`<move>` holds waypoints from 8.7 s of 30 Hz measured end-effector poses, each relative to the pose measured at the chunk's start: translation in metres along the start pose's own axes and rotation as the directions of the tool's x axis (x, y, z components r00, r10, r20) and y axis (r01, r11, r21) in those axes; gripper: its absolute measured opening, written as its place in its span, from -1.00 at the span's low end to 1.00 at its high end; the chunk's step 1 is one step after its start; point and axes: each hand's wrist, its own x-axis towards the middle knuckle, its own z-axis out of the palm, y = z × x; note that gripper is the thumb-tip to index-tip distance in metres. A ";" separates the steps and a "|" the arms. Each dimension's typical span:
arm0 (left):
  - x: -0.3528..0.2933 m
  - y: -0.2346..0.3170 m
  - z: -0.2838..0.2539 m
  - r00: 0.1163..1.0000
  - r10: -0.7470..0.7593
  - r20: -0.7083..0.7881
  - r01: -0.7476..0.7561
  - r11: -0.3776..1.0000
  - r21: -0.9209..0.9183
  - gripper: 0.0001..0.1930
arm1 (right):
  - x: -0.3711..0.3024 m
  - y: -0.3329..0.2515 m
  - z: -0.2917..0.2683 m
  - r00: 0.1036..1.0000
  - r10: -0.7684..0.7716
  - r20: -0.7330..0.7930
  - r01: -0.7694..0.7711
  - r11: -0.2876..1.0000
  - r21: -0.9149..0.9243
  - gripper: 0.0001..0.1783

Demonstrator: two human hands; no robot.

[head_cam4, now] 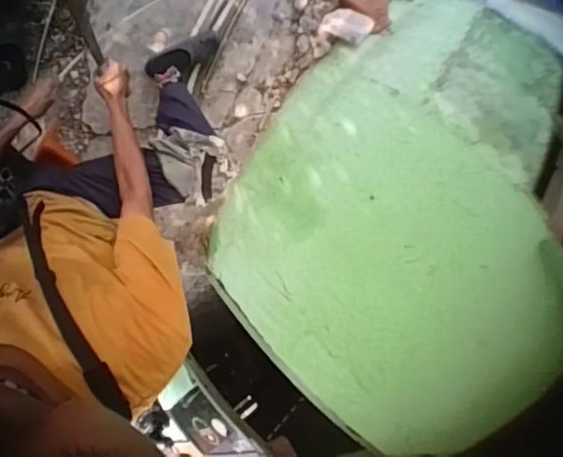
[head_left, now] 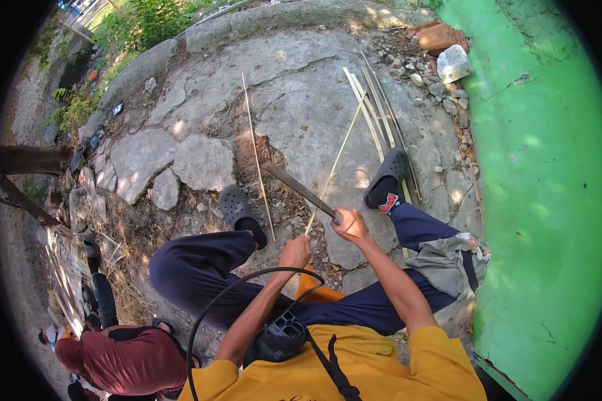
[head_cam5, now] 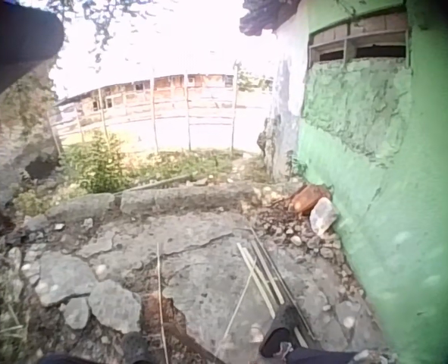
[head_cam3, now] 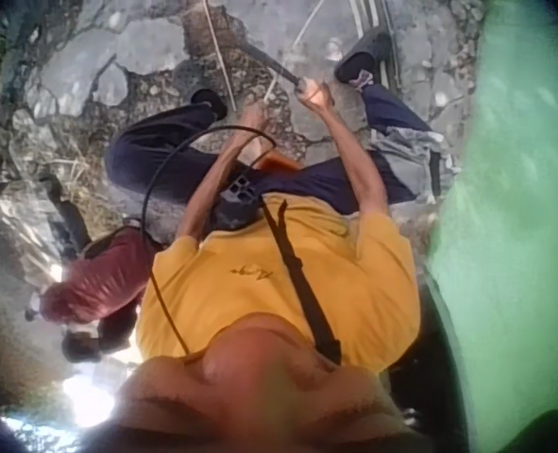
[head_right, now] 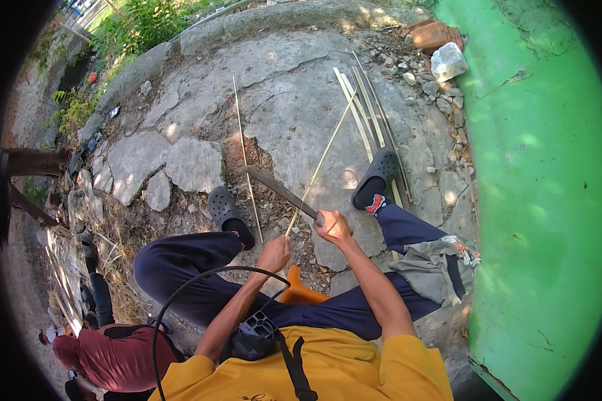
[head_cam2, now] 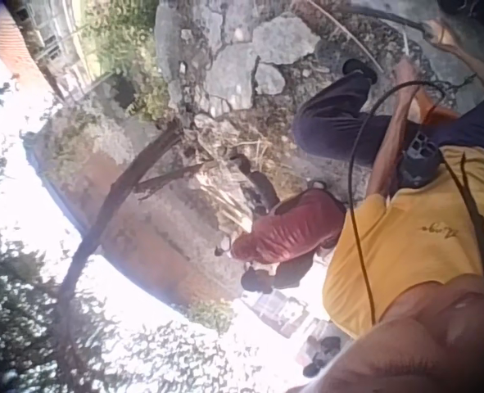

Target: The person splits a bamboo stick into thin strips using a machete and then scrapes down a bamboo strip with the machete.

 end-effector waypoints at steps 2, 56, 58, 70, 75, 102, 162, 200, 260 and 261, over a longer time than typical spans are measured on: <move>-0.004 0.002 -0.005 1.000 -0.022 0.020 0.022 1.000 0.001 -0.64 | 0.002 0.000 -0.001 0.998 -0.044 0.035 0.044 0.999 -0.010 -0.66; 0.026 -0.007 0.006 0.984 -0.176 0.023 0.177 0.968 -0.178 -0.55 | -0.009 -0.012 -0.006 0.998 -0.038 0.056 0.045 0.991 -0.130 -0.65; 0.022 -0.012 0.004 0.988 -0.156 -0.009 0.151 0.970 -0.192 -0.55 | -0.017 -0.023 -0.004 0.998 -0.027 0.048 0.031 0.997 -0.077 -0.67; 0.023 -0.007 -0.001 0.984 -0.157 -0.087 0.157 0.988 -0.003 -0.57 | -0.015 -0.026 0.005 1.000 -0.005 -0.001 0.005 0.999 -0.042 -0.65; 0.017 -0.014 0.006 0.989 -0.145 -0.001 0.145 0.986 -0.077 -0.57 | -0.018 -0.019 -0.007 0.998 -0.059 0.019 0.061 0.996 -0.067 -0.66; -0.003 0.008 -0.011 0.978 -0.039 -0.203 0.075 0.982 0.174 -0.72 | 0.006 -0.020 -0.020 0.997 -0.036 0.071 0.044 0.992 -0.118 -0.69; 0.027 0.006 -0.019 0.823 -0.305 0.479 0.565 0.362 -0.741 -0.68 | -0.033 -0.033 -0.045 0.986 -0.099 0.132 0.106 0.993 -0.051 -0.63; 0.023 -0.004 -0.009 0.909 -0.255 0.329 0.414 0.456 -0.788 -0.80 | -0.058 -0.046 -0.041 0.981 -0.089 0.173 0.063 0.987 0.150 -0.32; 0.027 0.017 -0.029 0.842 -0.182 0.508 0.540 0.278 -0.794 -0.77 | -0.036 -0.033 -0.024 1.000 -0.011 0.029 0.009 0.999 0.048 -0.65; 0.023 0.017 -0.029 0.812 -0.191 0.551 0.583 0.238 -0.776 -0.78 | -0.040 -0.031 -0.023 0.996 -0.005 0.092 0.001 0.999 0.047 -0.66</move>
